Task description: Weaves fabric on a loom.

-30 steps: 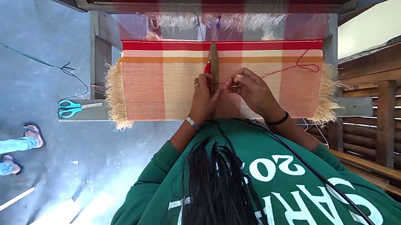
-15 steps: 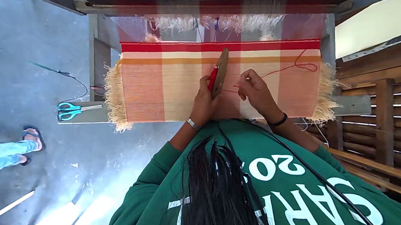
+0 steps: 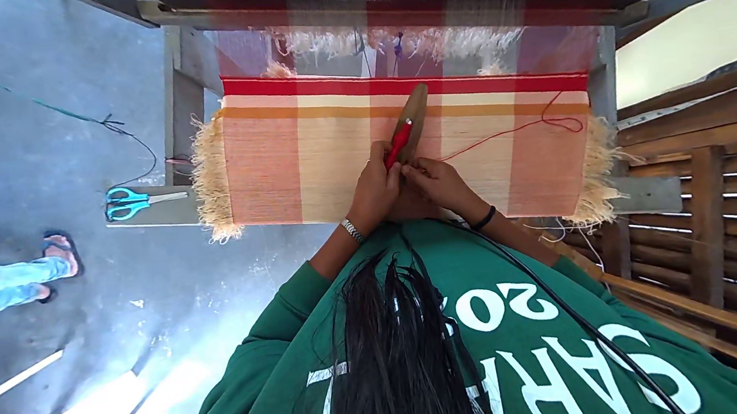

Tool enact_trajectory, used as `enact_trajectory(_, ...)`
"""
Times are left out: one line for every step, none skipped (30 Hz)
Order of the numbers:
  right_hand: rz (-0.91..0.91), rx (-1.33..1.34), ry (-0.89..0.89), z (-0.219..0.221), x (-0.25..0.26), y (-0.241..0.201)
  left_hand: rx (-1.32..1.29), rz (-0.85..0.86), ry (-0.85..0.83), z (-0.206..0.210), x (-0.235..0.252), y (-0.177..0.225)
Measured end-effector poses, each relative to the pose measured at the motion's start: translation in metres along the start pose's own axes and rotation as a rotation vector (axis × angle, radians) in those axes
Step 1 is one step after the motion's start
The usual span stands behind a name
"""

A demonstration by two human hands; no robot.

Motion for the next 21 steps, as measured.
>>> enact_trajectory(-0.014,-0.021,0.002,-0.001,0.0,-0.002,-0.001,-0.019,-0.004,-0.001,0.0,-0.002)
enact_trajectory(-0.025,-0.045,-0.005,-0.002,0.0,-0.002,0.003,-0.039,-0.006,-0.001,0.0,-0.003)
enact_trajectory(-0.039,-0.076,-0.02,-0.003,0.0,-0.002,0.005,-0.057,-0.004,-0.001,0.0,-0.005)
enact_trajectory(-0.056,-0.111,-0.034,-0.002,0.0,0.001,0.016,-0.076,-0.006,-0.002,0.0,-0.007)
enact_trajectory(-0.078,-0.141,-0.04,-0.001,0.003,0.003,0.032,-0.093,-0.02,-0.005,0.001,-0.007)
enact_trajectory(-0.101,-0.171,-0.042,-0.001,0.005,0.005,0.053,-0.112,-0.051,-0.008,0.002,-0.007)
enact_trajectory(-0.118,-0.19,-0.036,-0.002,0.005,0.006,0.076,-0.135,-0.093,-0.012,0.003,-0.006)
enact_trajectory(-0.123,-0.192,-0.022,-0.004,0.002,0.005,0.092,-0.162,-0.146,-0.016,0.004,-0.006)
enact_trajectory(-0.118,-0.185,-0.006,-0.006,-0.001,0.005,0.097,-0.187,-0.189,-0.02,0.003,-0.008)
enact_trajectory(-0.102,-0.166,0.002,-0.008,0.0,0.006,0.091,-0.202,-0.209,-0.023,0.001,-0.012)
enact_trajectory(-0.076,-0.13,0.0,-0.009,0.004,0.01,0.069,-0.22,-0.211,-0.025,-0.001,-0.015)
enact_trajectory(-0.056,-0.091,-0.001,-0.01,0.005,0.013,0.03,-0.244,-0.198,-0.026,-0.004,-0.018)
enact_trajectory(-0.05,-0.052,0.002,-0.011,0.001,0.013,-0.029,-0.274,-0.173,-0.027,-0.007,-0.019)
enact_trajectory(-0.058,-0.017,0.006,-0.012,-0.006,0.012,-0.111,-0.313,-0.146,-0.026,-0.009,-0.018)
enact_trajectory(-0.058,0.022,-0.002,-0.013,-0.011,0.011,-0.211,-0.353,-0.116,-0.025,-0.011,-0.017)
enact_trajectory(-0.054,0.061,-0.018,-0.013,-0.014,0.011,-0.324,-0.404,-0.094,-0.025,-0.01,-0.014)
enact_trajectory(-0.045,0.101,-0.033,-0.013,-0.016,0.01,-0.45,-0.458,-0.092,-0.026,-0.009,-0.011)
enact_trajectory(-0.038,0.136,-0.043,-0.012,-0.016,0.01,-0.567,-0.506,-0.107,-0.028,-0.007,-0.009)
enact_trajectory(-0.03,0.158,-0.053,-0.012,-0.015,0.009,-0.656,-0.536,-0.132,-0.03,-0.005,-0.008)
enact_trajectory(-0.015,0.181,-0.065,-0.012,-0.012,0.008,-0.723,-0.547,-0.159,-0.031,-0.004,-0.007)
enact_trajectory(0.011,0.214,-0.079,-0.012,-0.006,0.008,-0.762,-0.547,-0.185,-0.033,-0.003,-0.006)
Point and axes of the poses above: each hand's wrist, its own x-axis towards the middle knuckle, its own z-axis out of the palm, y = z × x, the point moved 1 cm from there along x, towards the middle knuckle, and after that the axes turned 10 degrees about y, right-handed, at the moved point
